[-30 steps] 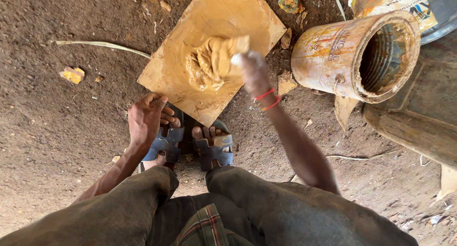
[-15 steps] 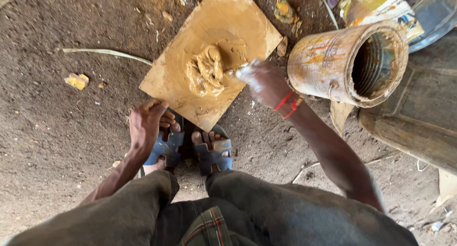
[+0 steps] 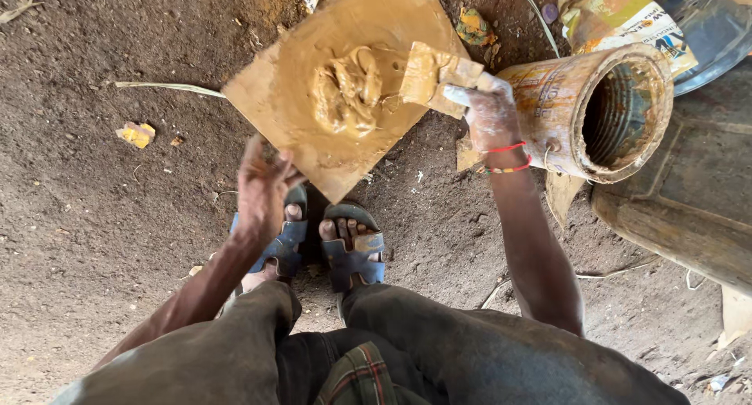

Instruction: The person mixes a brown paste on a flat board using a trowel. They repeatedly scrape the paste from a metal can onto the board and fold it with the trowel to homogenize the mixture. The person holds the board with one hand and manipulates the paste with the other.

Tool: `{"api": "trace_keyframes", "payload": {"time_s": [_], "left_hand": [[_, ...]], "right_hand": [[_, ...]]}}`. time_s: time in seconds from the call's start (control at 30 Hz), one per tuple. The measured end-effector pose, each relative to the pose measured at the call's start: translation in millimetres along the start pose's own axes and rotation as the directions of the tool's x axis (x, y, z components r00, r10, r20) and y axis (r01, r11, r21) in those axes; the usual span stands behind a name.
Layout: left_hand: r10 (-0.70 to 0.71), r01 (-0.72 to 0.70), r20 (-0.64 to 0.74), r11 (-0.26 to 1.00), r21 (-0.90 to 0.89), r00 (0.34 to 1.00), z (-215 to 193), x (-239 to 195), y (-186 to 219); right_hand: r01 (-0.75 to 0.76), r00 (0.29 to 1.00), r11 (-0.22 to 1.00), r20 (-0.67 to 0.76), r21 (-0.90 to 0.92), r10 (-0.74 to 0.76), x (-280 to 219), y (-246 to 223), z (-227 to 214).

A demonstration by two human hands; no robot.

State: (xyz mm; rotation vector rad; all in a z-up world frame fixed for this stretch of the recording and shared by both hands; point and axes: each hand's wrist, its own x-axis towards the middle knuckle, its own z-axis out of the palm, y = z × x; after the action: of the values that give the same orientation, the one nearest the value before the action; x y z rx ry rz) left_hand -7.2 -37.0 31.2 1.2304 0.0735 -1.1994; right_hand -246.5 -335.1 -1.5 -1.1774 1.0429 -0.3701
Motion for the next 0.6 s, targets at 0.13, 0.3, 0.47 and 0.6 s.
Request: {"api": "trace_keyframes", "payload": {"time_s": [0.13,0.3,0.47,0.6], "left_hand": [[0.056,-0.056,0.003,0.998,0.013,0.998,-33,0,8],[-0.061,0.055,0.044,0.991,0.119,0.997,-96,16,41],[0.075,-0.323,0.364,0.651,0.687,0.928,-117,54,127],[-0.31,0.049,0.049,0.3,0.953,0.949,-78,97,181]], "right_hand": [[0.053,0.996,0.992,0.062,0.111,-0.06,-21,-39,15],[0.064,0.99,0.96,0.104,0.271,-0.096,-45,-70,30],[-0.011,0.999,0.97,0.039,0.243,0.002,-71,-54,28],[-0.079,0.996,0.995,-0.037,0.061,0.081,-81,-16,29]]}}
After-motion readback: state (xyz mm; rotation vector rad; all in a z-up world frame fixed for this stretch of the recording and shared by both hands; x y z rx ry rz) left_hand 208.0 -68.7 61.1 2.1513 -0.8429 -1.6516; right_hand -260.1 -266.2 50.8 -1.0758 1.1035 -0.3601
